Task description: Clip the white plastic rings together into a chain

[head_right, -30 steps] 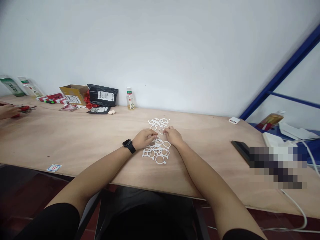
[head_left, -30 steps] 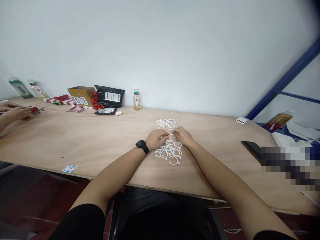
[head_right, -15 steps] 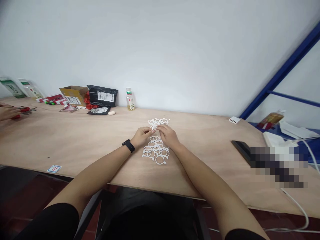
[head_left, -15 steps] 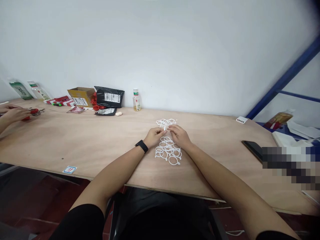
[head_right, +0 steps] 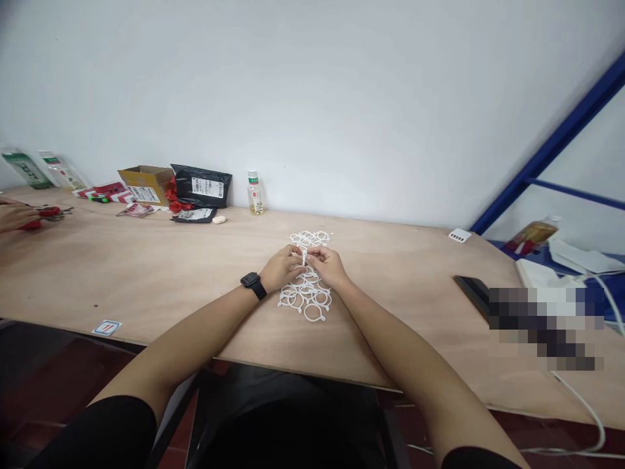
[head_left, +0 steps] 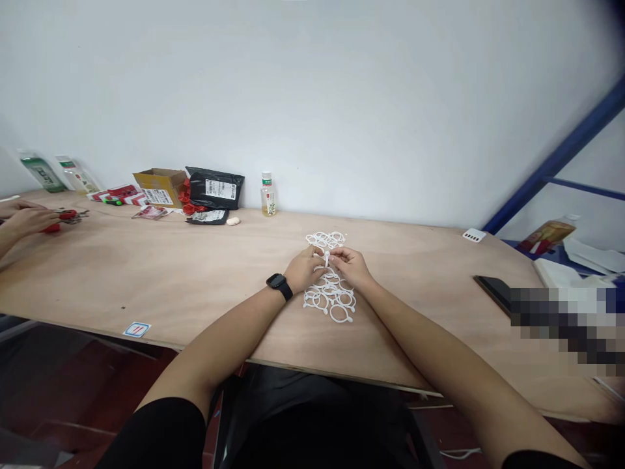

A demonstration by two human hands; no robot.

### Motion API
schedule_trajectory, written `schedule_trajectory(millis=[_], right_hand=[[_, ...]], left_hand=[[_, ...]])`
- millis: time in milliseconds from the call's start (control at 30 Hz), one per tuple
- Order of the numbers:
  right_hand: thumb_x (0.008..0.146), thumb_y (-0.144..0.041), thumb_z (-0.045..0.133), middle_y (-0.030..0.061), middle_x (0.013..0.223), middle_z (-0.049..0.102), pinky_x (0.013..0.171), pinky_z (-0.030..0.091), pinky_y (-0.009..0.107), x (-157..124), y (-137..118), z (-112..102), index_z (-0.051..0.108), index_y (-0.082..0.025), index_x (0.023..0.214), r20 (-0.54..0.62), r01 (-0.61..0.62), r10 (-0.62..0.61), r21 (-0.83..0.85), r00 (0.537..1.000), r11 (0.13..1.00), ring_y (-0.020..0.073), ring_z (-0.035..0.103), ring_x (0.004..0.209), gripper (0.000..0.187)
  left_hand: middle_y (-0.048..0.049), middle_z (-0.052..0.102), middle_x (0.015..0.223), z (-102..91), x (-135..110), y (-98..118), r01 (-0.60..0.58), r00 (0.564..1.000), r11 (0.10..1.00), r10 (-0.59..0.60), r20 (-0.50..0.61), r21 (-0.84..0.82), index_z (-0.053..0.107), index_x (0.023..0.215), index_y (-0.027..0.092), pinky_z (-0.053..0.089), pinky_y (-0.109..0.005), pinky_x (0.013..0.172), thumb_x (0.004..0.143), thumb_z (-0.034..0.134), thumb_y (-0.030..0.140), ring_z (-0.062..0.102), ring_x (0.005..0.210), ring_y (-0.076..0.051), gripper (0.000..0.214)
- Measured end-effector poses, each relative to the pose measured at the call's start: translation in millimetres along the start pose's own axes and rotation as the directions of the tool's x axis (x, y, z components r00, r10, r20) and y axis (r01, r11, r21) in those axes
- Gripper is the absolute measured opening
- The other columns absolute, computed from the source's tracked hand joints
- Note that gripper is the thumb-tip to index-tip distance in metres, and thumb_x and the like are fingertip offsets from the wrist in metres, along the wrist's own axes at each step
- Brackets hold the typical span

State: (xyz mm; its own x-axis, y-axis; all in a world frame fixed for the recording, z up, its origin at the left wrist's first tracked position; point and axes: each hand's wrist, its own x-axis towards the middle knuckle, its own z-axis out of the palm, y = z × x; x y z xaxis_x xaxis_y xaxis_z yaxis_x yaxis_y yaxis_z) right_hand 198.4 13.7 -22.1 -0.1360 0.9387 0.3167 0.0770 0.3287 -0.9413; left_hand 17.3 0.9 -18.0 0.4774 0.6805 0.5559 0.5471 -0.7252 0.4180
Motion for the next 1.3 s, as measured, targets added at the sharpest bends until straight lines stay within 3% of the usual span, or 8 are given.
schedule_trajectory(millis=[300,433,567,667,1033,1300], right_hand=[[0.075,-0.043,0.068,0.0024,0.07,0.064,0.055,0.044,0.026,-6.9,-2.4,1.2,0.067,-0.017,0.083,0.027,0.13,-0.127,-0.206,0.991,0.97,0.0132,0.054,0.059,0.027],[0.075,-0.044,0.067,0.0021,0.069,0.063,0.054,0.044,0.025,-5.7,-1.3,-1.3,0.065,-0.018,0.081,0.016,0.137,-0.136,-0.19,0.991,0.972,0.013,0.053,0.059,0.027],[0.076,-0.047,0.066,0.0005,0.066,0.06,0.051,0.042,0.024,-4.5,2.6,-2.2,0.064,-0.018,0.082,0.016,0.124,-0.123,-0.159,0.992,0.979,0.0125,0.052,0.057,0.029],[0.075,-0.048,0.067,-0.0002,0.065,0.059,0.051,0.042,0.024,-5.3,1.6,-1.2,0.063,-0.019,0.081,0.03,0.117,-0.114,-0.125,0.993,0.985,0.012,0.052,0.056,0.03],[0.071,-0.05,0.072,-0.0041,0.059,0.055,0.047,0.037,0.022,-2.3,-5.3,-2.3,0.058,-0.019,0.079,0.173,-0.024,0.005,0.107,0.985,0.994,0.009,0.046,0.049,0.035],[0.074,-0.048,0.069,-0.0037,0.063,0.055,0.05,0.039,0.022,0.3,-2.5,-0.7,0.059,-0.019,0.081,0.195,0.0,-0.016,0.084,0.981,0.996,0.0094,0.048,0.052,0.031]], left_hand=[[-0.0094,0.061,0.109,-2.1,1.7,0.8,-0.042,0.998,0.999,0.041,0.038,0.024,0.071,0.088,0.019,0.047,-0.036,0.09,0.077,0.069,0.029,0.058,0.098,-0.023,0.015],[-0.0063,0.067,0.096,-2.7,2.7,3.9,0.046,0.999,0.981,-0.045,0.008,-0.187,0.069,0.091,0.018,0.048,-0.032,0.085,0.081,0.065,0.036,0.061,0.089,-0.019,0.02],[-0.0042,0.068,0.084,2.0,3.4,1.5,0.21,0.969,0.862,-0.246,-0.02,-0.461,0.064,0.095,0.015,0.049,-0.026,0.07,0.087,0.058,0.04,0.061,0.074,-0.014,0.028],[-0.0051,0.069,0.082,5.3,3.8,-1.6,0.209,0.963,0.793,-0.27,-0.022,-0.572,0.064,0.092,0.012,0.048,-0.024,0.067,0.085,0.06,0.042,0.061,0.072,-0.013,0.031],[-0.0049,0.069,0.077,-3.3,3.5,3.1,0.147,0.974,0.862,-0.213,-0.083,-0.486,0.069,0.082,0.014,0.046,-0.025,0.065,0.083,0.063,0.042,0.06,0.07,-0.014,0.029],[-0.0036,0.068,0.077,-2.3,4.1,1.2,0.17,0.976,0.888,-0.211,-0.051,-0.428,0.067,0.083,0.014,0.045,-0.024,0.065,0.086,0.059,0.036,0.058,0.069,-0.013,0.024]])
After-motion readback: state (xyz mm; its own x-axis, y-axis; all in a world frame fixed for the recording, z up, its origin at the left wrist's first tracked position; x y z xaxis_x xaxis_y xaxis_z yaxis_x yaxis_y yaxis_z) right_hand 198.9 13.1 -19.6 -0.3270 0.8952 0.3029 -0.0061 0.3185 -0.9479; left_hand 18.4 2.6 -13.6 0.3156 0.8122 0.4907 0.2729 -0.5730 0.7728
